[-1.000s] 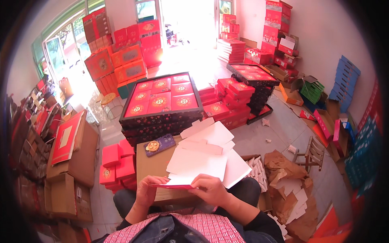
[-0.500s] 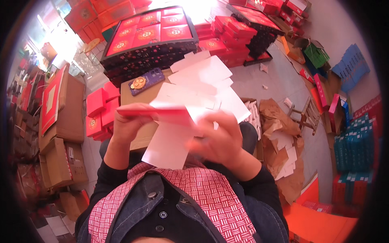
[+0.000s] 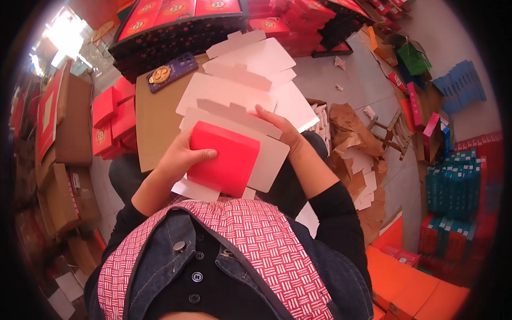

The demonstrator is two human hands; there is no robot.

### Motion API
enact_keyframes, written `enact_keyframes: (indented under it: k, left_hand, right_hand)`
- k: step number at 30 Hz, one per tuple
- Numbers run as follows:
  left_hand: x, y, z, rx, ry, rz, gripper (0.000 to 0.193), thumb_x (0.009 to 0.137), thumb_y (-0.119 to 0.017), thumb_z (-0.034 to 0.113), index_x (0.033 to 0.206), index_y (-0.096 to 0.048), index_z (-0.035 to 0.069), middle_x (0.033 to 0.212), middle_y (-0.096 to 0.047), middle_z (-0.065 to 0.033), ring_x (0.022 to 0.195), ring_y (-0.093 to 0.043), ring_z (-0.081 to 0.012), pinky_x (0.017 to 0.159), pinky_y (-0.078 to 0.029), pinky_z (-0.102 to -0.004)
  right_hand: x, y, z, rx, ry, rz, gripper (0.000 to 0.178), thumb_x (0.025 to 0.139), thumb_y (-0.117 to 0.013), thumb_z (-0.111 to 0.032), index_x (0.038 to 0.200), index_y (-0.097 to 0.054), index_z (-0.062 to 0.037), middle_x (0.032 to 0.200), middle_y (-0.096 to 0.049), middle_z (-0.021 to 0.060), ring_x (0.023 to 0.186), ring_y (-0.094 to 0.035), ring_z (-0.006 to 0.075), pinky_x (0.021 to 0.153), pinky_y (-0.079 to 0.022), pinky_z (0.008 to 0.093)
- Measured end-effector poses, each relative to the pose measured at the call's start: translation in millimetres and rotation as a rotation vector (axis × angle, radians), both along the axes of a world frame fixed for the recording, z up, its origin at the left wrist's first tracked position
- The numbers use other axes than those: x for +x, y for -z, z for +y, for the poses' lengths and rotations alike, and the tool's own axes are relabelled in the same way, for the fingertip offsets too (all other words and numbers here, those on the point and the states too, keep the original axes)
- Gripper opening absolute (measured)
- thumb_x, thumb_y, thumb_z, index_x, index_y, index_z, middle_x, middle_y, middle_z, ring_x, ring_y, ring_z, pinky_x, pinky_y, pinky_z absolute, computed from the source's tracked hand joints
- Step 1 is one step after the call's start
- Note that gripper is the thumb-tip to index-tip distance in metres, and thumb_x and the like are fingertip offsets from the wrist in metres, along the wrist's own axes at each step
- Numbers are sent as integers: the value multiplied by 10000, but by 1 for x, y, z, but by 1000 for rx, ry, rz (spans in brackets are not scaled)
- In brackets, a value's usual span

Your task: The person assembles small red boxes by folding red paper around white cardboard inserts. They repeatedly pick up a red sheet, wrap it around a white insert, fold the edges, and place the finished box into a stack.

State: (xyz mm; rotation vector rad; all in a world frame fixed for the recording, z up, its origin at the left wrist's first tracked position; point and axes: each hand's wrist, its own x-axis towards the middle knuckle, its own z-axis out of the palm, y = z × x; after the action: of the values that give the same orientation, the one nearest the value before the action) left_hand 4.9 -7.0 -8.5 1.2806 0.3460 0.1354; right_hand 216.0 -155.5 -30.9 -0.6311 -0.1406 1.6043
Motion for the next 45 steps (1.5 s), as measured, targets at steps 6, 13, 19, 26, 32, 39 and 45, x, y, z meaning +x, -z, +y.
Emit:
enact_keyframes:
  k: [6,13,19,26,32,39,45]
  left_hand:
    - [-4,19,-5,170,-146,37,620,784,-722,47,1301,-383,-2,1133,-596,-155,1032,-600,-216,890,-490,-314]
    - [-5,6,-6,559,-212,2,623,751,-750,85,1268,-406,29,1094,-619,-189,1012,-623,-279,870,-496,-350]
    - [-13,3,0,427,-53,69,475,728,-777,139,1106,-510,31,998,-618,-167,935,-627,-272,816,-500,-346]
    - [-23,1,-7,511,-134,-38,445,724,-763,113,1066,-485,53,946,-606,-153,898,-627,-271,781,-497,-350]
    - [-24,2,-11,478,-170,-66,478,729,-755,103,1112,-472,50,970,-613,-151,931,-628,-279,805,-501,-351]
    - [-25,-3,-18,-291,-224,49,334,825,-710,109,1098,-572,-26,970,-659,-130,888,-652,-185,763,-534,-282]
    - [-24,-2,-18,-358,-268,85,224,843,-695,122,1004,-657,-29,891,-690,-117,745,-665,-150,671,-543,-252]
  right_hand:
    - [8,-18,8,-125,-179,-504,376,991,-489,-274,1229,-544,11,1137,-631,112,984,-634,150,829,-533,273]
    - [8,-59,33,-135,-452,-956,366,935,-590,-193,1241,-549,4,1005,-671,91,865,-643,116,748,-532,249]
    - [-19,-64,31,-37,-373,-1146,365,912,-617,-150,1270,-591,-85,963,-685,87,864,-627,118,777,-508,258]
    - [-41,-61,22,29,-235,-1418,320,943,-556,-128,1256,-603,-80,1020,-684,104,890,-623,113,794,-501,258]
    - [-54,-69,20,48,-198,-1628,312,934,-549,-127,1236,-624,-120,898,-658,130,803,-631,181,735,-492,290]
    - [-59,-63,17,18,-172,-1724,313,954,-520,-122,1252,-606,-86,913,-642,101,805,-600,161,738,-477,269]
    - [-64,-59,17,26,-113,-1687,306,947,-539,-163,1238,-614,-102,904,-645,133,796,-626,230,734,-486,300]
